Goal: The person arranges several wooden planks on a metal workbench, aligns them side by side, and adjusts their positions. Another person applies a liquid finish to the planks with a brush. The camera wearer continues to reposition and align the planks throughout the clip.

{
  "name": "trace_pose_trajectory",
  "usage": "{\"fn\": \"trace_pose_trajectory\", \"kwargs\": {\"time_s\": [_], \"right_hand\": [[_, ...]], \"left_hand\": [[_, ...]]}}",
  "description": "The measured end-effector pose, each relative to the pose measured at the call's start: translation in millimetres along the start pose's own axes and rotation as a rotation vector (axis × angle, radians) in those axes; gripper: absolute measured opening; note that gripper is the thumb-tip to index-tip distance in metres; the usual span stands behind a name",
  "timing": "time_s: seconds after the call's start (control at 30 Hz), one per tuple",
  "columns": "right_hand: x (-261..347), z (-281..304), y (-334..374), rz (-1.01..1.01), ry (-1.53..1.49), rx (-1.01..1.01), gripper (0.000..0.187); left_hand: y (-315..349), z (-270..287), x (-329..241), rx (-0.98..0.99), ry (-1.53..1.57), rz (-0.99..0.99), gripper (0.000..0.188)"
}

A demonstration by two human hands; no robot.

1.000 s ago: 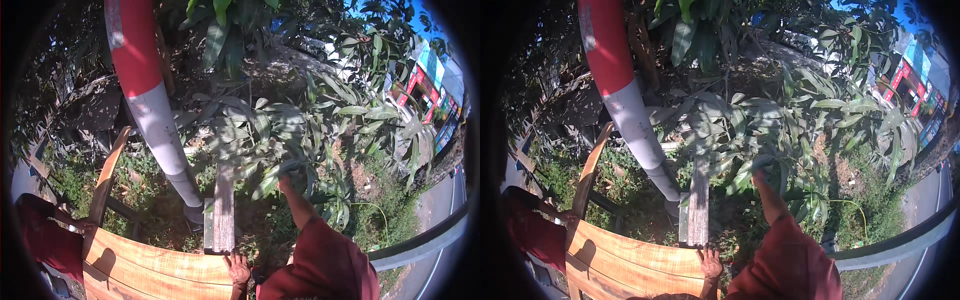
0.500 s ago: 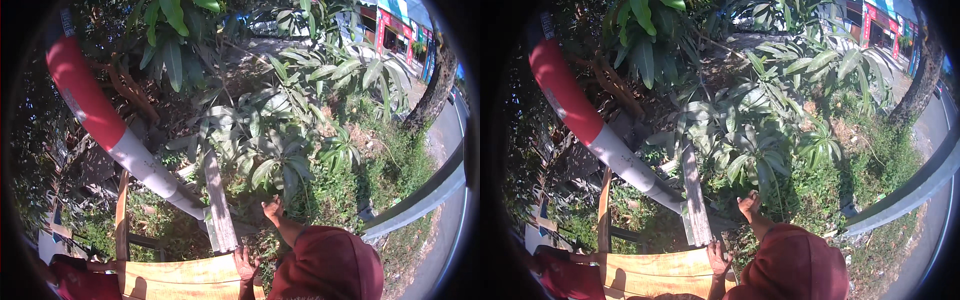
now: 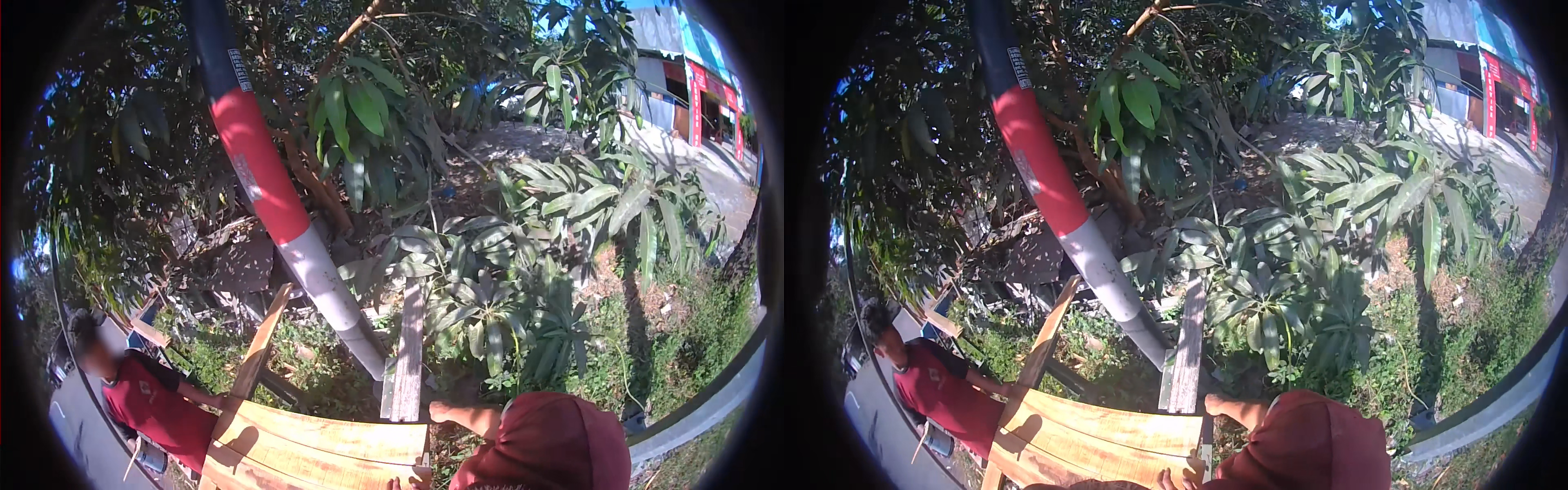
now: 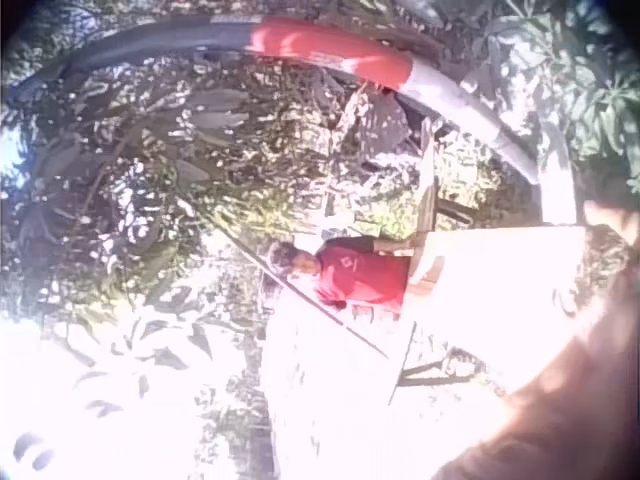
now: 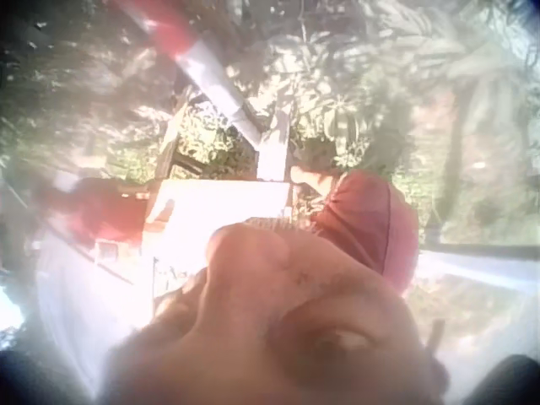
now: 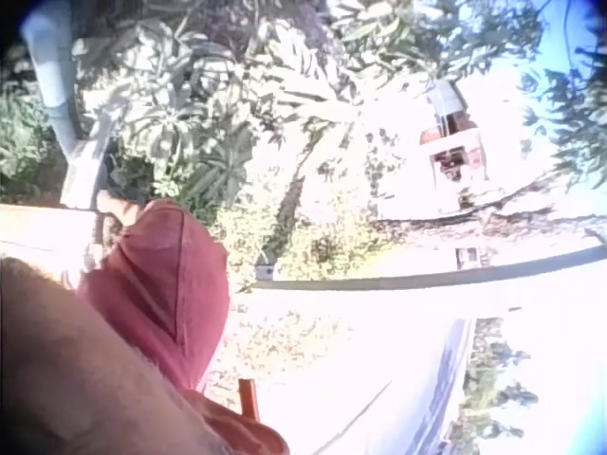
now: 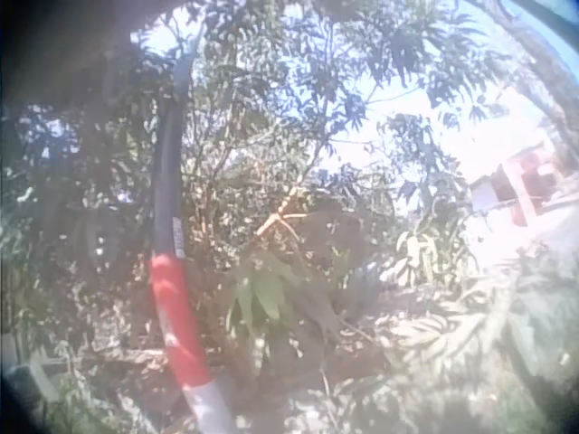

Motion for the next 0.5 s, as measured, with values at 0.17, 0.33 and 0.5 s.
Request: {"fn": "trace_pose_trajectory", "kwargs": {"time_s": [0.17,0.33,0.5], "right_hand": [[27.8,24.4,30.3,0.137,0.041,-0.389,0.062],[50.3,1.2,30.2,0.602,0.25,-0.264,0.07],[37.4,-12.3,33.2,0.391,0.128,-0.103,0.061]], "left_hand": [[14.0,26.5,8.6,-0.12,-0.034,0.105,0.051],[-2.0,32.5,-1.3,-0.184,-0.013,0.122,0.052],[-10.7,59.7,13.2,-0.248,-0.073,0.183,0.054]]}}
Point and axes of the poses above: each hand's wrist, its own y-axis away from the middle knuckle, its own z-axis out of the back of the hand, x = y × z, the point moved 10 cm from there along -y, towards the middle knuckle, and after that the axes turned 1 degree about y, right-handed, at the moved point
